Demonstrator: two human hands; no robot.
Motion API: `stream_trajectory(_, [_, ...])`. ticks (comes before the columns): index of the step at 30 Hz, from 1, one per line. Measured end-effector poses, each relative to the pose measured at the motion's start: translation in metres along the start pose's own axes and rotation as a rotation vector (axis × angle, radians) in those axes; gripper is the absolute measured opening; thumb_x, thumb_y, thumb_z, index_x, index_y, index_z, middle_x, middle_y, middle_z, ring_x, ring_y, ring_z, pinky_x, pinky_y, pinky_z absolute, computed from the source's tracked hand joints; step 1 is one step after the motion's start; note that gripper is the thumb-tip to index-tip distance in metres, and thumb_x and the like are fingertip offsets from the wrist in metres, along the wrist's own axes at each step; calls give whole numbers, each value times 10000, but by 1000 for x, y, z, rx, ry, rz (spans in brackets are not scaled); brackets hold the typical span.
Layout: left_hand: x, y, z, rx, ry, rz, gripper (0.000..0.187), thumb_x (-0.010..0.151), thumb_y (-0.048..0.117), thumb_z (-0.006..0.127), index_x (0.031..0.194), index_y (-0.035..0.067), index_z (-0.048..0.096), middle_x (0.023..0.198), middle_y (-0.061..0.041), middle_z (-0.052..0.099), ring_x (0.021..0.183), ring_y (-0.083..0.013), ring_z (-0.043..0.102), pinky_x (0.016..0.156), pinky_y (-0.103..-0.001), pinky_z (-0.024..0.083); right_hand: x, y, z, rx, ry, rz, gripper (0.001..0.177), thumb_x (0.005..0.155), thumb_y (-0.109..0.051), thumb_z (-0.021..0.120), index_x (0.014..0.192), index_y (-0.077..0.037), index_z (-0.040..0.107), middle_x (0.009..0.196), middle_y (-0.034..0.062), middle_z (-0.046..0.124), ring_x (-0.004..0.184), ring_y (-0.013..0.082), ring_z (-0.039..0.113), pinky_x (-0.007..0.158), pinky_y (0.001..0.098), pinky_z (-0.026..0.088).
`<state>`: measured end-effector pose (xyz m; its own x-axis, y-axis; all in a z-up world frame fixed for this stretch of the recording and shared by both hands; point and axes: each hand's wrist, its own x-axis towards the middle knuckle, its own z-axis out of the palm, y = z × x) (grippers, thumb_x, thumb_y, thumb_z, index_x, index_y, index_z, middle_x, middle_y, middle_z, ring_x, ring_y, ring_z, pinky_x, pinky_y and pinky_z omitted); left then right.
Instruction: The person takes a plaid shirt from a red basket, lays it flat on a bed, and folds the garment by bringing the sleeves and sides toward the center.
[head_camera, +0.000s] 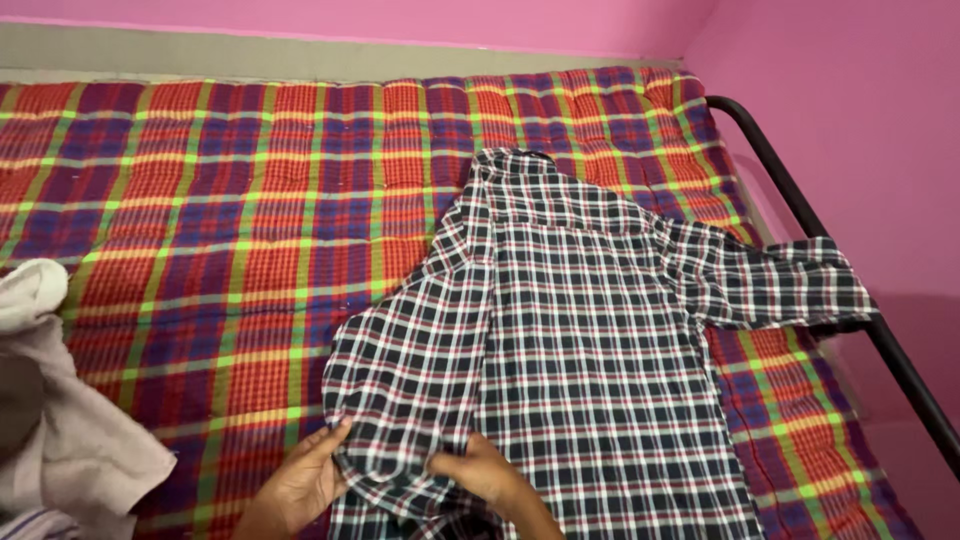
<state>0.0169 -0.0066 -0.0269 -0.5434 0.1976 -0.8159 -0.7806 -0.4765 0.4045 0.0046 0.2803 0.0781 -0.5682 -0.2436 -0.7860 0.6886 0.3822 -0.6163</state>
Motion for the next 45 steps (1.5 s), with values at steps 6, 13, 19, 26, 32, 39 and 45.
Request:
stream_trajectory(6, [-8, -36, 8, 223, -10, -307, 396, 948, 213, 769, 1203, 98, 490, 1185, -102, 666, 1204, -278, 659, 1175, -517, 513, -18, 2, 17, 700, 64, 203, 585, 965, -374, 729, 1352, -88, 397, 1298, 104, 593, 1309, 288, 592, 1151, 591, 427])
stream_trajectory(13, [-81, -30, 64, -89, 127, 2, 580, 990, 390, 529, 1492, 137, 387, 1344, -133, 615, 1272, -338, 633, 1131, -575, 469, -58, 21, 9, -23, -68, -28, 499, 865, -194, 814, 1213, 63, 564, 1045, 240, 724, 916, 309, 712, 803, 439, 562])
stream_trajectory(19, [-92, -64, 61, 122, 73, -3, 509, 1014, 305, 610, 1431, 41, 485, 1228, -92, 717, 1125, -235, 688, 940, -491, 555, -57, 48, 25, 285, -27, -232, 306, 842, -245, 676, 1130, -154, 720, 1093, 19, 786, 1049, 154, 717, 970, 313, 542])
stream_trajectory(26, [-91, -91, 42, -26, 220, -30, 444, 1115, 317, 521, 1523, 185, 409, 1546, -322, 333, 1479, -493, 356, 1124, -632, 460, -77, 34, 35, 144, 94, -63, 443, 964, -538, 635, 1171, -150, 592, 1130, 73, 695, 1064, 175, 654, 887, 328, 459])
stream_trajectory(32, [-106, -81, 46, 84, 161, 35, 544, 1031, 349, 507, 1514, 128, 393, 1288, -77, 603, 1175, -245, 606, 977, -447, 510, -89, 46, 60, 28, -93, -61, 388, 928, -347, 746, 652, -124, 588, 590, 31, 503, 515, 130, 428, 485, 296, 349])
stream_trajectory(39, [-93, -103, 4, 458, -43, -74, 777, 1002, 407, 753, 1469, -109, 407, 1103, -184, 572, 1033, -313, 546, 873, -462, 480, -67, 80, 92, 512, 201, -435, 384, 801, -60, 816, 692, -149, 459, 638, -50, 461, 564, 82, 412, 522, 291, 363])
stream_trajectory(45, [-76, -108, -13, 89, 247, 76, 700, 1037, 286, 546, 1607, 85, 192, 1641, -167, 327, 1486, -321, 352, 1210, -508, 300, -85, 65, 100, 924, 329, -61, 212, 834, -65, 701, 1013, -52, 588, 913, 104, 694, 782, 262, 651, 688, 412, 546])
